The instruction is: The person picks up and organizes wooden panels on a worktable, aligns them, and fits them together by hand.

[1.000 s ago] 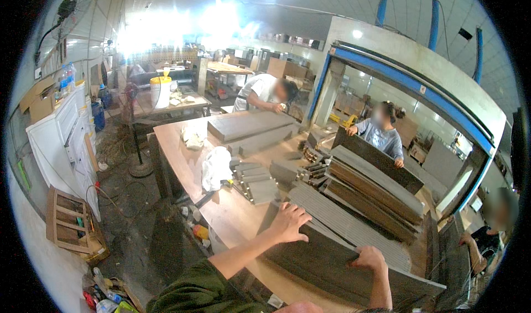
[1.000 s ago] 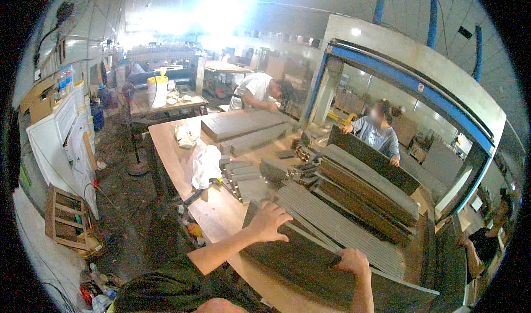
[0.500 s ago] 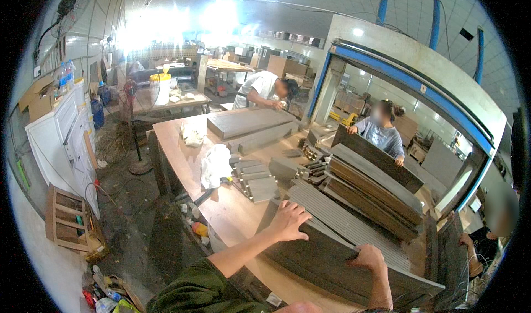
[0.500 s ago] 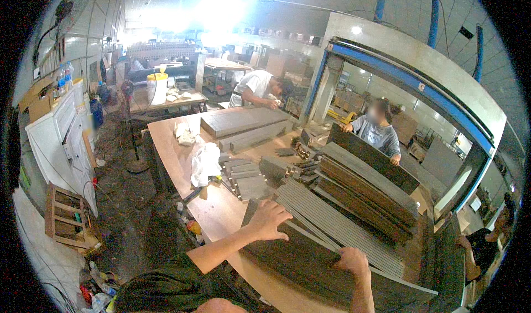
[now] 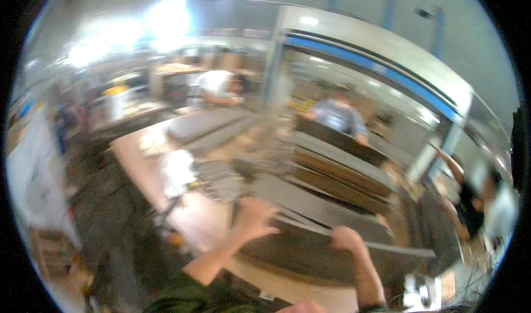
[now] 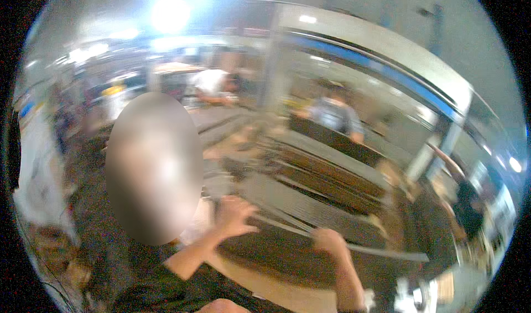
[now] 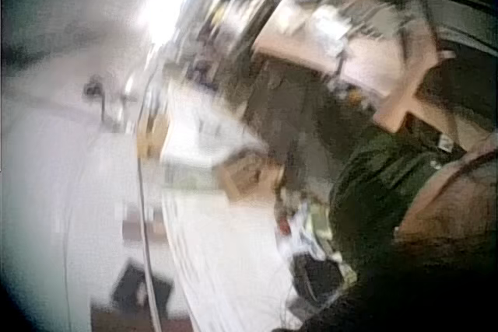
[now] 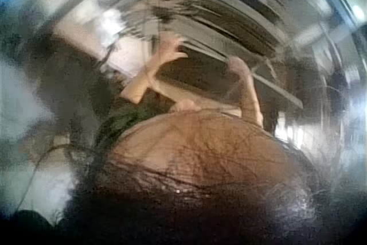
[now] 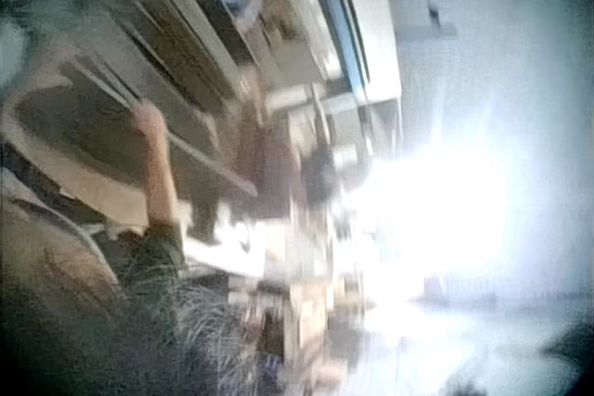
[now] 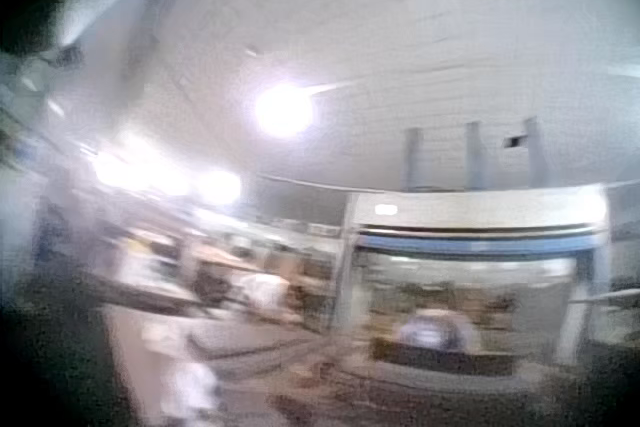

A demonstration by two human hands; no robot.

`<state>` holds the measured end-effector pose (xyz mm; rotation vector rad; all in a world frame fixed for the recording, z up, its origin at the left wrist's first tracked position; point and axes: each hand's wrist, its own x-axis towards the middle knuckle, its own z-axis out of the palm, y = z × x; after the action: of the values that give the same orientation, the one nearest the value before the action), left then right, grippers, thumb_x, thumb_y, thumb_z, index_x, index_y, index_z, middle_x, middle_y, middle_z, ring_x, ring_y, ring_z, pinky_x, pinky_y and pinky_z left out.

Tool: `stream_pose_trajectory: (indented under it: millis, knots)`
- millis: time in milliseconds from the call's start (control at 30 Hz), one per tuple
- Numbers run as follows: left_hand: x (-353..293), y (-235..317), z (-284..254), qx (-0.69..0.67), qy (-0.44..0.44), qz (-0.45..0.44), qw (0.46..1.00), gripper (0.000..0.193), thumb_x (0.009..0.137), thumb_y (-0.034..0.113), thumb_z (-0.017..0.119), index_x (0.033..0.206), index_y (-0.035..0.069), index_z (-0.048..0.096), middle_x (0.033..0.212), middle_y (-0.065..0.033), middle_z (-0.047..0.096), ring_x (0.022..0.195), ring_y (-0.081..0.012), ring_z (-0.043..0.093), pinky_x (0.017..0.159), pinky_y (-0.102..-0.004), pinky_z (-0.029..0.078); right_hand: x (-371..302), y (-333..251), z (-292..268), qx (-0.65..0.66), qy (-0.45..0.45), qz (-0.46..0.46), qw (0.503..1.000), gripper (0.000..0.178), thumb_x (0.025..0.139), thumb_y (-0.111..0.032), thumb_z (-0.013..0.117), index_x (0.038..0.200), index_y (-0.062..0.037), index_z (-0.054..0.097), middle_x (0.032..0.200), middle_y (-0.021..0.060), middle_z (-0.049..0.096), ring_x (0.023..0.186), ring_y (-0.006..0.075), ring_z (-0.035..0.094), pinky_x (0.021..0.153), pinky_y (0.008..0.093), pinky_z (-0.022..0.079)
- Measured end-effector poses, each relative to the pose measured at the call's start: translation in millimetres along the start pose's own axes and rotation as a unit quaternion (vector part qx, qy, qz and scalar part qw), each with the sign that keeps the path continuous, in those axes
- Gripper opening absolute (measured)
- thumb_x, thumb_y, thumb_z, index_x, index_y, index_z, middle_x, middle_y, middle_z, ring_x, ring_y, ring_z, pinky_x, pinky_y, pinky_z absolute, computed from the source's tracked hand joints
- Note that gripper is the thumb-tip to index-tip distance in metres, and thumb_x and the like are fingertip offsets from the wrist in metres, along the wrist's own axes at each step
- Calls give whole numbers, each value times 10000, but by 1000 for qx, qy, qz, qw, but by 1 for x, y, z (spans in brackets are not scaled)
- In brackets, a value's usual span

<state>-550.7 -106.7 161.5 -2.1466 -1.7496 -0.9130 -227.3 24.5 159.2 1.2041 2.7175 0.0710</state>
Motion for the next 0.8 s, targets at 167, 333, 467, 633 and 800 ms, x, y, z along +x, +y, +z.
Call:
stream_pose_trajectory:
  millis: [167, 333, 467, 633, 800]
  knots:
    - [-12, -14, -30, 23, 21, -36, 999, 604, 524, 418, 853, 1025, 149, 650, 1000, -60, 613, 1042, -256, 515, 981, -476, 295, 11, -62, -47, 59, -31, 26, 997, 333, 737, -320, 684, 932, -50, 671, 894, 166, 664, 887, 347, 633, 748, 447, 521]
    - [-4, -6, -11, 24, 32, -39, 998, 589, 508, 394, 868, 986, 140, 636, 976, -40, 575, 1026, -235, 484, 993, -451, 272, -7, -58, -62, 90, -31, 86, 992, 343, 693, -285, 729, 967, -85, 679, 923, 144, 675, 913, 326, 638, 765, 436, 520]
    - [-5, -6, -10, 16, 35, -41, 998, 605, 475, 381, 868, 974, 133, 634, 962, -41, 580, 1007, -245, 498, 965, -442, 289, -12, -59, -61, 105, -5, 72, 992, 272, 681, -220, 685, 890, -48, 697, 920, 151, 685, 886, 321, 657, 742, 424, 537]
    - [-6, -6, -11, 20, 45, -30, 998, 613, 463, 366, 867, 976, 126, 634, 960, -40, 587, 987, -249, 507, 943, -436, 299, -5, -56, -58, 88, -56, 71, 992, 399, 697, -313, 729, 1033, -107, 667, 991, 115, 671, 978, 305, 619, 808, 417, 510]
    - [-4, 0, -9, 16, 40, -32, 999, 614, 463, 352, 867, 983, 124, 632, 967, -36, 589, 984, -244, 506, 944, -439, 298, -9, -53, -59, 85, -65, 79, 991, 355, 711, -316, 713, 984, -92, 678, 963, 110, 676, 948, 308, 629, 788, 417, 515]
